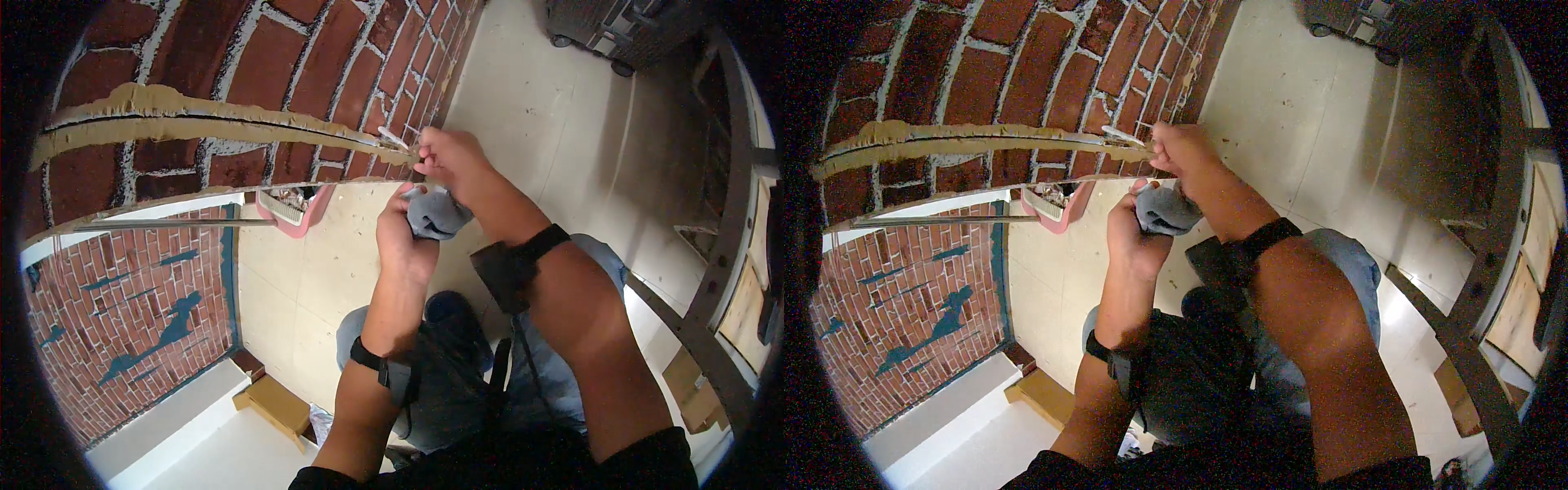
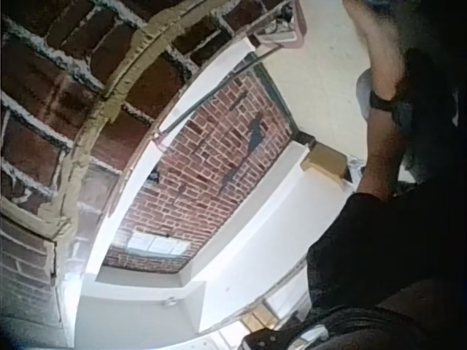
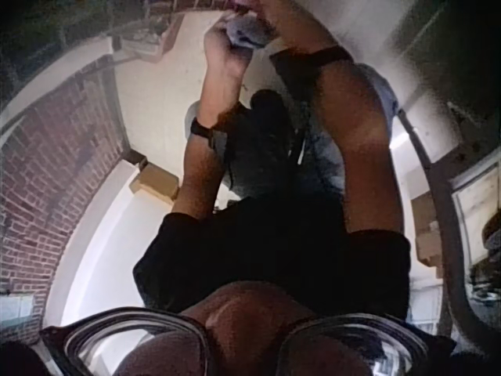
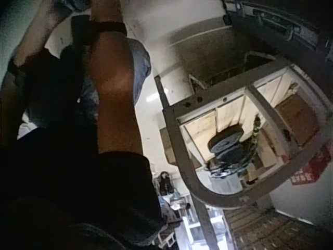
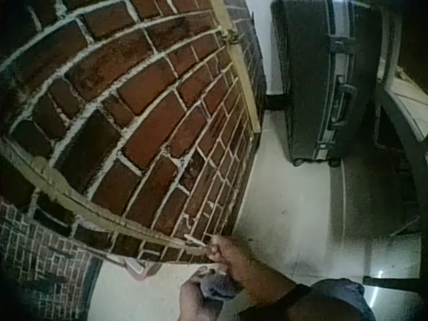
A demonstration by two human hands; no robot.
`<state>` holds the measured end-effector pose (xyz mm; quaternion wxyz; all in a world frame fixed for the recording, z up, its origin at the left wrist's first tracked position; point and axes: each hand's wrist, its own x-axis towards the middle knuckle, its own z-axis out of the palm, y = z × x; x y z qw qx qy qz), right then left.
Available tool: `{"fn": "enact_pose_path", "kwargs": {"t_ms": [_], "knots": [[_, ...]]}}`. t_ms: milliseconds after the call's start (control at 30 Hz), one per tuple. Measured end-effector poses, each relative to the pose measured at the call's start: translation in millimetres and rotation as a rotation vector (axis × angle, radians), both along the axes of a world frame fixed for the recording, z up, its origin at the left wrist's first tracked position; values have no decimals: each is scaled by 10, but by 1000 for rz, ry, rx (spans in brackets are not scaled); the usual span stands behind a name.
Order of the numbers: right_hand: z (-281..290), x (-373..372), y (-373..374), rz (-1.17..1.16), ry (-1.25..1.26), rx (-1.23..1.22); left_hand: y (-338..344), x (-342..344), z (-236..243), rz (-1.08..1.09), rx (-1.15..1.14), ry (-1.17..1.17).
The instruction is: Applying or smoothing grout in the grooves of a brick wall using a cloth and fingers.
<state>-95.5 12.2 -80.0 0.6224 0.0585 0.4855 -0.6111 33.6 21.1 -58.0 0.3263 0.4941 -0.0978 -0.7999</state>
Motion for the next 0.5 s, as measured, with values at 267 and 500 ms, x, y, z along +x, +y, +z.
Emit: {"fn": "enact_pose_path", "kwargs": {"t_ms": [267,500], "knots": [[13,8,-9,-28,119,52,26,-35,49,8,-5,-27],[43,-103,25,-50,196,-11,61,-79,70,16,-2,-79]]}}
